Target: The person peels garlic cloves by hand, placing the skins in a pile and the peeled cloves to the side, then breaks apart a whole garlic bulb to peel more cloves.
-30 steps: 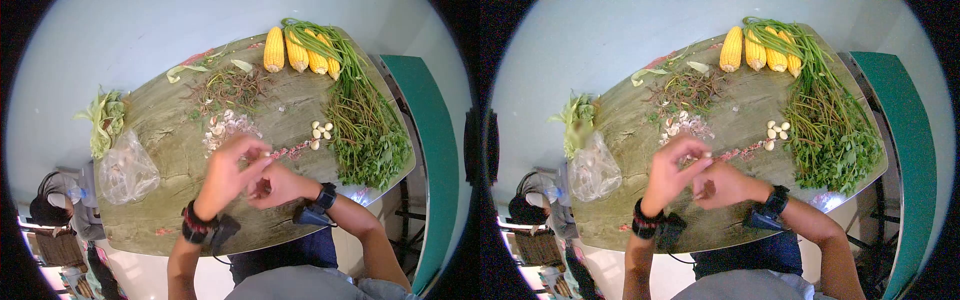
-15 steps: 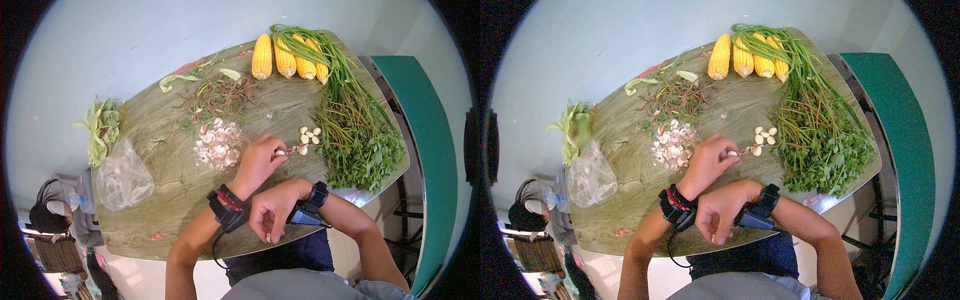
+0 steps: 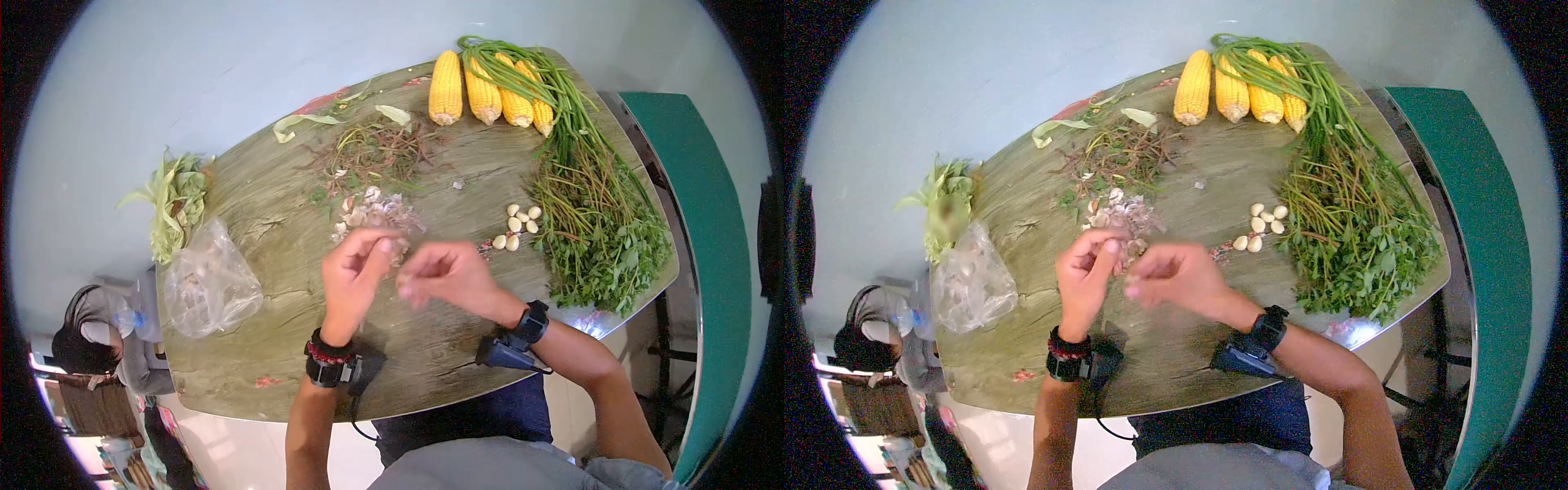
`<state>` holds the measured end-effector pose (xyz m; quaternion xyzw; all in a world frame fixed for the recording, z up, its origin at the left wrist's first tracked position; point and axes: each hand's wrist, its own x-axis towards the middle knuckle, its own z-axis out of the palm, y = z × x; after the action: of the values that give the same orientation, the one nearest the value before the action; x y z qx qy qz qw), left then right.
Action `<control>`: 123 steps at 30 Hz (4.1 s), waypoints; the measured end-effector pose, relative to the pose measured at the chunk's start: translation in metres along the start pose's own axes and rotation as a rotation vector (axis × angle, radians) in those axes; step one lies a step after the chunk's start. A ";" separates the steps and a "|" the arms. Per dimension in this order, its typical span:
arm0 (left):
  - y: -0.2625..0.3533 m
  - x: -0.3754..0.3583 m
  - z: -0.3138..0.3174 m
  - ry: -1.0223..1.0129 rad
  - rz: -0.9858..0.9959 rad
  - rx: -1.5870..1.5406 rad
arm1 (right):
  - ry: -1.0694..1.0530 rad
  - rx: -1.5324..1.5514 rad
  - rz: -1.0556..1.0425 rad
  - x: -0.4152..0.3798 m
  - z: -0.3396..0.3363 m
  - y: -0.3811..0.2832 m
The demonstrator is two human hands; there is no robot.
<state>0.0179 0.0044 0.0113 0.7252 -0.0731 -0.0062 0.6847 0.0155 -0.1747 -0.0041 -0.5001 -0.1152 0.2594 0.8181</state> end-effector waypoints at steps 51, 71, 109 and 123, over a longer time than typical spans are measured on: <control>0.003 -0.022 0.002 0.133 0.232 0.280 | 0.224 -0.662 -0.293 0.022 0.001 -0.004; -0.017 -0.015 -0.011 0.004 0.394 0.412 | 0.095 -0.728 -0.327 0.019 -0.012 -0.002; -0.019 -0.035 0.011 0.138 -0.091 -0.071 | 0.111 -0.851 -0.625 0.019 -0.002 -0.001; -0.017 -0.028 0.006 0.279 -0.028 0.078 | 0.132 -0.536 -0.309 0.020 -0.006 0.009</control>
<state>-0.0092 0.0025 -0.0089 0.7460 0.0327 0.0881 0.6593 0.0327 -0.1651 -0.0161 -0.6902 -0.2007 0.0596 0.6926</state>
